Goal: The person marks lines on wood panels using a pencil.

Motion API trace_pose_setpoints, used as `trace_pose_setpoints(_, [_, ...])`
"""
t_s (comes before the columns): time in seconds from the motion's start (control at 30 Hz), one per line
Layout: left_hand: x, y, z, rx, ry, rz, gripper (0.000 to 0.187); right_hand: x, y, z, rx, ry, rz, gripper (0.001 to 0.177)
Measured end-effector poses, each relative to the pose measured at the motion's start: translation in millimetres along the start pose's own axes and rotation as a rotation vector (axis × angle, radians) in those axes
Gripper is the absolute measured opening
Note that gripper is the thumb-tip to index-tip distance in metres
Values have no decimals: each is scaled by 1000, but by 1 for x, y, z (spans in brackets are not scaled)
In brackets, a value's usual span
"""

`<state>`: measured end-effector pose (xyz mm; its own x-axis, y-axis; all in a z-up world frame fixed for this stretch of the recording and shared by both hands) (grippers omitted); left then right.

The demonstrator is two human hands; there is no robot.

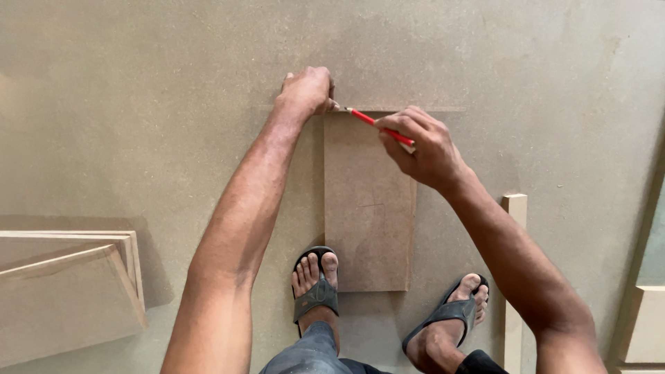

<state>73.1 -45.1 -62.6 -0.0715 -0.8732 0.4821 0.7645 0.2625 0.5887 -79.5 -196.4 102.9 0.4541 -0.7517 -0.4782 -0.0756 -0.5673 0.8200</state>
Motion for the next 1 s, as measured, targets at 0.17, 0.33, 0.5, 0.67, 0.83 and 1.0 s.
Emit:
trace_pose_setpoints(0.17, [0, -2, -3, -12, 2, -4, 25, 0, -29, 1, -53, 83, 11, 21])
trace_pose_setpoints(0.33, [2, 0, -1, -1, 1, 5, 25, -8, -44, -9, -80, 174, 30, 35])
trace_pose_setpoints(0.5, [2, -1, -2, -12, 15, 3, 25, -7, -56, -16, -143, 180, 53, 30])
trace_pose_setpoints(0.67, [5, 0, 0, -14, 20, -28, 24, -3, -58, -14, -197, 168, 179, 26])
trace_pose_setpoints(0.83, [8, 1, 2, -26, 78, -17, 24, -12, -67, -20, -166, 242, 155, 25])
trace_pose_setpoints(1.0, [4, 2, 5, -7, 60, -11, 24, -18, -69, -14, -151, 233, 191, 23])
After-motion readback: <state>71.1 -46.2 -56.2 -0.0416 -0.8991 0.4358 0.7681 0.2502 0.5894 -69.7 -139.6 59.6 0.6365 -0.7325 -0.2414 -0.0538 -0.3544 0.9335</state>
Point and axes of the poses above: each hand's wrist, its own z-axis away from the middle knuckle, its own y-axis out of the back of the hand, x = y × z, the point moved 7 cm from there along -z, towards the middle knuckle, and after that the axes turned 11 degrees about z, right-handed, at the moved point
